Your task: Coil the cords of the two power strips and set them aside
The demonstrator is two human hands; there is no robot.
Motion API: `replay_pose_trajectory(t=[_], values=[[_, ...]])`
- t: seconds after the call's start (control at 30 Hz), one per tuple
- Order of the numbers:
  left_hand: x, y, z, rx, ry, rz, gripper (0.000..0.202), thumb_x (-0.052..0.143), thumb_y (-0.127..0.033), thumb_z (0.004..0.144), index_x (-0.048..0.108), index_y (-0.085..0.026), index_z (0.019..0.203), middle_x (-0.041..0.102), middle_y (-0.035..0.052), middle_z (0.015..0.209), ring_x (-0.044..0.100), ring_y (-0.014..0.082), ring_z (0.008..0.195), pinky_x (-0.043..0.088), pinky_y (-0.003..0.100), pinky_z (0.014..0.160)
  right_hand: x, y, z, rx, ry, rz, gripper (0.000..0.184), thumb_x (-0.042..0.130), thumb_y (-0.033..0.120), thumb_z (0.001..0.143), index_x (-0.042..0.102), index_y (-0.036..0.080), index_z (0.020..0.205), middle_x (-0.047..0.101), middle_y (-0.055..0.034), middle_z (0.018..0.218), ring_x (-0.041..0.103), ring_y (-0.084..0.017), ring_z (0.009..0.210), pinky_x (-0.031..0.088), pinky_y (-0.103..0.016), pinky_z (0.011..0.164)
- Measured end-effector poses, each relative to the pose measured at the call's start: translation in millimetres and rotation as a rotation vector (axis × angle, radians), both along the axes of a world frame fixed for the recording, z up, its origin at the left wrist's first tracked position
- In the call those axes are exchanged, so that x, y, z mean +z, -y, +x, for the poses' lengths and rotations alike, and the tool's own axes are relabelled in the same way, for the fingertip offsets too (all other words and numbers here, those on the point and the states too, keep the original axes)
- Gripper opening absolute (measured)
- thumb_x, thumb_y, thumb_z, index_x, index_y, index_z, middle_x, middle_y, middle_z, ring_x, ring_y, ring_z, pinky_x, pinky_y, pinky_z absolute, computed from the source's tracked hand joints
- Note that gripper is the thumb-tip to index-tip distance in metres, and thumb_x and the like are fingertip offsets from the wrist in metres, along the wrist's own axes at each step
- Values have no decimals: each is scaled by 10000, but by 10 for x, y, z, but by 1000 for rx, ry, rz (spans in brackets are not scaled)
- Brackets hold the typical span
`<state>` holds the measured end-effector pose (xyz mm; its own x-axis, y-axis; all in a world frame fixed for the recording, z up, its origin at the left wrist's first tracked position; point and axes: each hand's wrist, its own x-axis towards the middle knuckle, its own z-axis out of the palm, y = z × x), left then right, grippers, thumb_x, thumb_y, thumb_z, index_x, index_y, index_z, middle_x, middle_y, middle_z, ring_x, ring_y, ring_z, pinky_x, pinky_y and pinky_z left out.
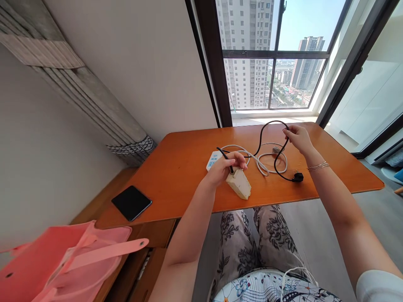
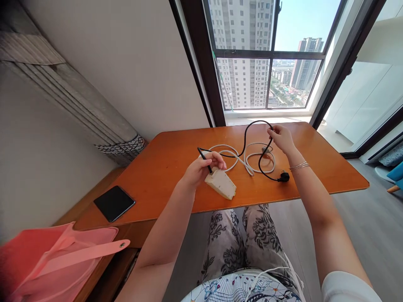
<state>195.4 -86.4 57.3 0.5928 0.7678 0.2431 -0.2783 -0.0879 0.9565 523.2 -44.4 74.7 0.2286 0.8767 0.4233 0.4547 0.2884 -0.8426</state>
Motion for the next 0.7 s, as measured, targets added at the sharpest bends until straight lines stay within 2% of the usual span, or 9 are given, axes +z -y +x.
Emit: replay_pose_trajectory(t=[0.07, 0.13, 0.23, 0.3, 0.37, 0.47, 0.6, 0.63, 0.7], values=[[54, 15, 19, 67, -5, -50, 247, 662, -395, 718, 631, -171, 818, 582, 15, 617, 565, 160, 576, 423, 286, 574, -81, 31, 1, -13, 52, -61, 182, 641, 320, 834, 693, 146, 849, 620, -9, 620, 557, -147, 566, 468, -299, 579], [95, 22, 22, 98, -9, -70, 282, 640, -348, 694, 632, -178, 919, 550, -26, 573, 498, 131, 493, 391, 273, 528, -139, 68, 20, -66, 177, -142, 197, 640, 264, 831, 705, 138, 968, 655, -27, 689, 616, -184, 655, 513, -340, 669], [130, 15, 21, 122, 7, -65, 442, 601, -279, 645, 614, -190, 1077, 539, -59, 574, 481, 121, 459, 388, 265, 505, -177, 131, 26, -133, 448, -265, 403, 707, 198, 784, 677, 129, 1181, 720, -89, 892, 682, -263, 878, 539, -444, 863], [157, 11, 39, 115, 12, -38, 461, 588, -243, 635, 599, -199, 1093, 545, -67, 597, 478, 109, 452, 383, 255, 494, -172, 175, -34, -110, 546, -262, 502, 755, 208, 761, 659, 132, 1248, 716, -149, 1098, 665, -319, 1074, 506, -507, 992], [215, 21, 86, 53, -20, 1, 407, 584, -212, 635, 590, -204, 1041, 564, -64, 621, 450, 91, 431, 348, 238, 463, -142, 217, -170, -21, 543, -163, 524, 765, 257, 779, 654, 149, 1280, 659, -176, 1279, 604, -343, 1230, 453, -534, 1089], [379, 70, 197, -90, -145, 75, 301, 563, -159, 629, 578, -199, 927, 574, -58, 616, 369, 61, 405, 263, 211, 425, -62, 257, -492, 244, 426, 28, 626, 756, 374, 815, 591, 204, 1395, 570, -141, 1448, 516, -322, 1369, 393, -522, 1175], [633, 176, 317, -292, -266, 165, 194, 597, -177, 683, 609, -182, 877, 569, -40, 596, 347, 58, 415, 249, 216, 426, 47, 206, -944, 562, 340, 176, 879, 847, 411, 699, 499, 254, 1491, 484, -84, 1550, 395, -300, 1482, 334, -473, 1240], [677, 203, 330, -345, -269, 181, 182, 622, -227, 722, 625, -176, 896, 573, -32, 598, 349, 60, 411, 255, 224, 426, 61, 174, -1031, 593, 338, 200, 864, 845, 405, 698, 510, 256, 1480, 487, -73, 1548, 375, -291, 1495, 322, -459, 1250], [727, 251, 335, -405, -251, 191, 263, 639, -354, 798, 645, -169, 984, 576, -26, 604, 350, 63, 391, 269, 237, 424, 65, 109, -1156, 642, 349, 197, 690, 788, 389, 770, 573, 247, 1411, 534, -56, 1506, 401, -258, 1480, 326, -423, 1250]])
